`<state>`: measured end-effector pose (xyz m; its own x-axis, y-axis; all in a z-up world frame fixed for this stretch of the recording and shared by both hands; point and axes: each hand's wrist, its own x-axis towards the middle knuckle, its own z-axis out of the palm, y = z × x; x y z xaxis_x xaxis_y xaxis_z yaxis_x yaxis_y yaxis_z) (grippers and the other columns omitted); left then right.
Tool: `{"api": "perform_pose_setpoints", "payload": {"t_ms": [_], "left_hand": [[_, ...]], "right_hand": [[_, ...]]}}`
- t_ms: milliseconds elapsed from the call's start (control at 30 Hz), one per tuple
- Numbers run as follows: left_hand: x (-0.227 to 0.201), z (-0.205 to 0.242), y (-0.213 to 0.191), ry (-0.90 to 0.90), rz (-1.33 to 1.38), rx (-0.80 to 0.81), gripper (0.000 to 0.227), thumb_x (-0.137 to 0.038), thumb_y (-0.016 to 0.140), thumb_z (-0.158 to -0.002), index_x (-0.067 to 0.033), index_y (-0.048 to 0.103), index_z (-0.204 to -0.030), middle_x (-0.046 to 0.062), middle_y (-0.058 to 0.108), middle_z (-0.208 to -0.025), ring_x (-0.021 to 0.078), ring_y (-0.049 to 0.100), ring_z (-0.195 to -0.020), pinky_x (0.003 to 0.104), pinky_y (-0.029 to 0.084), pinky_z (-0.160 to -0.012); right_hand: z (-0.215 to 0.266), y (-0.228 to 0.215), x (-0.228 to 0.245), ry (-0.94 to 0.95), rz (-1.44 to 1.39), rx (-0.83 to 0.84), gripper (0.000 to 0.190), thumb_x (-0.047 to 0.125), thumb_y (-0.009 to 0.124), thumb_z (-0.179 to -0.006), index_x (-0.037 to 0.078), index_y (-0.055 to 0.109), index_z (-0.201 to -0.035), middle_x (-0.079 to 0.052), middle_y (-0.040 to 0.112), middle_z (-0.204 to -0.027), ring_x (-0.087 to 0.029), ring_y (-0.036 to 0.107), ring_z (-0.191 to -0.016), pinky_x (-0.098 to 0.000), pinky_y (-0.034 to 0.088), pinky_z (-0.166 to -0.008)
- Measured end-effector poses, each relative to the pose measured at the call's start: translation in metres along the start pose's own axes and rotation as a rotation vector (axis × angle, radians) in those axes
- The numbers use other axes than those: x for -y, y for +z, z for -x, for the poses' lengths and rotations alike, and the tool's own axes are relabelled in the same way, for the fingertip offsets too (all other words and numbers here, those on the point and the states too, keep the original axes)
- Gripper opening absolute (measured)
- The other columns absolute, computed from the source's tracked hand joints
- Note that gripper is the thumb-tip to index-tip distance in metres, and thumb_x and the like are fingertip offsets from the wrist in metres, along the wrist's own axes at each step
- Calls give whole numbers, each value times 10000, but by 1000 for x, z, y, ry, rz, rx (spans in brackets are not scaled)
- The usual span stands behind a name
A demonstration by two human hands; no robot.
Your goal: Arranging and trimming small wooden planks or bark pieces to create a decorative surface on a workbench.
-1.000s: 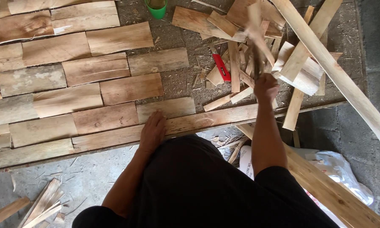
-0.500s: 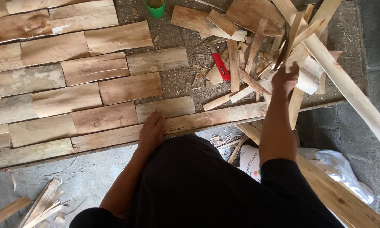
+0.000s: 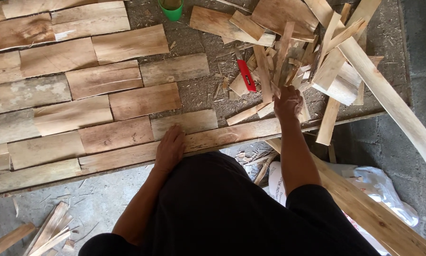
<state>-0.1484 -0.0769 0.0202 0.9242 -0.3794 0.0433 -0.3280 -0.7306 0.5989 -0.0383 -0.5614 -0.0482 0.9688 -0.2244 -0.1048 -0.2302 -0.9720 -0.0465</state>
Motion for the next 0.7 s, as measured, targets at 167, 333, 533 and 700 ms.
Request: {"api": "perform_pose_setpoints", "payload": {"t_ms": [167,333,533,700], "left_hand": [[7,1,4,8,4,-5,410,-118,711,-868,-10,616,-1252,201,508,-1469,427,446,-1431,505,406,-1160],[8,2,3,-13,4,-13,424,-125,715,-864,-8,615,-1259,205,503,-1481,434,449,-1421,501,405,-1159],[7,2,1,-13,-4,-52,440,-131,720,-864,-3,620,-1273,202,516,-1471,433,463,-1409,495,409,-1163],[1,-1,-8,-27,-2,-42,416,-126,721,-869,4,621,-1252,193,531,-1457,422,472,-1416,486,408,-1174]], "right_hand": [[-2,-22,-13,72,12,-22,336,289,775,-978,149,717,-1278,-133,670,-1230,-277,614,-1008,-408,553,-841],[-6,-32,-46,123,82,-77,299,285,762,-953,136,723,-1210,-162,646,-1221,-301,590,-1001,-441,537,-807],[-9,-24,-85,330,50,-61,286,188,663,-1040,107,655,-1314,-186,601,-1224,-301,563,-985,-438,534,-782],[-15,-19,-100,412,152,-314,410,318,703,-959,97,611,-1292,-172,638,-1158,-295,596,-976,-485,538,-794]]}}
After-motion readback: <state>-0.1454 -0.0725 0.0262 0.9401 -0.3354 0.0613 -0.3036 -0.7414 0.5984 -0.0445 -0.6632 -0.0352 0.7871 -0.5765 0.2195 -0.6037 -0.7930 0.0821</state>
